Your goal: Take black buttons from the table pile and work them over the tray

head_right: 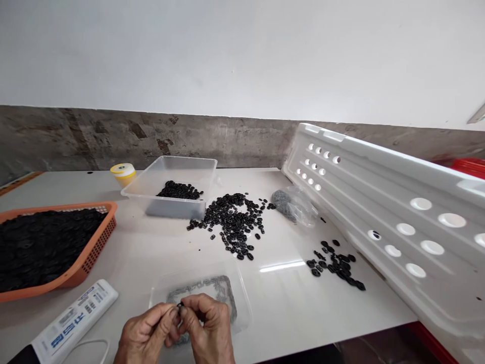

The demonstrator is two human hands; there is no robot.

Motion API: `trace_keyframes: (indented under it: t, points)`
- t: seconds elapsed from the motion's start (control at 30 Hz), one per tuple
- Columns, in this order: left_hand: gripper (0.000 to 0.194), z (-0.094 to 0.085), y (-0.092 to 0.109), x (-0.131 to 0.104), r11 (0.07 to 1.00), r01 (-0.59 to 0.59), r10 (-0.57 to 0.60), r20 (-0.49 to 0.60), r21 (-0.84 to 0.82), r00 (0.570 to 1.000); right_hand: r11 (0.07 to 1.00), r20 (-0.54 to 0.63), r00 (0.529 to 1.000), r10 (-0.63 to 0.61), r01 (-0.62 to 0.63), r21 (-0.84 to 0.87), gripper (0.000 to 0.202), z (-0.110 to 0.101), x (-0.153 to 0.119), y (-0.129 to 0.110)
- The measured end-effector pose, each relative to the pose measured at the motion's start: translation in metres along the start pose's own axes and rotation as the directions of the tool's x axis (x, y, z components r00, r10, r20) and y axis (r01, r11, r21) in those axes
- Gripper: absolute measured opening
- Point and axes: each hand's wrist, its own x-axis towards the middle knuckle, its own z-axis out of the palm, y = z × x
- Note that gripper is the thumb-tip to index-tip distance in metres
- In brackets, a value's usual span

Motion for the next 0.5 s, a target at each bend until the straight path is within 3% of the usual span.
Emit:
trace_keyframes:
  t: [0.3,0.4,0.5]
  points:
    - [0.044,0.006,0.010,0.011,0.967,0.205,-0.191,0.102,-0.154,0.976,0.966,-0.007,0.995,0.096,-0.091,0.243,0.028,-0.003,0.008,0.002]
    - [0.046,0.004,0.013,0.012,0.963,0.215,-0.211,0.041,-0.160,0.977,0.964,-0.032,0.995,0.092,-0.081,0.252,0.031,-0.007,0.009,0.002]
    - [0.048,-0.003,0.018,0.025,0.988,0.150,-0.147,-0.070,0.030,0.987,0.963,-0.073,0.994,0.085,-0.063,0.260,0.035,-0.013,0.008,0.001]
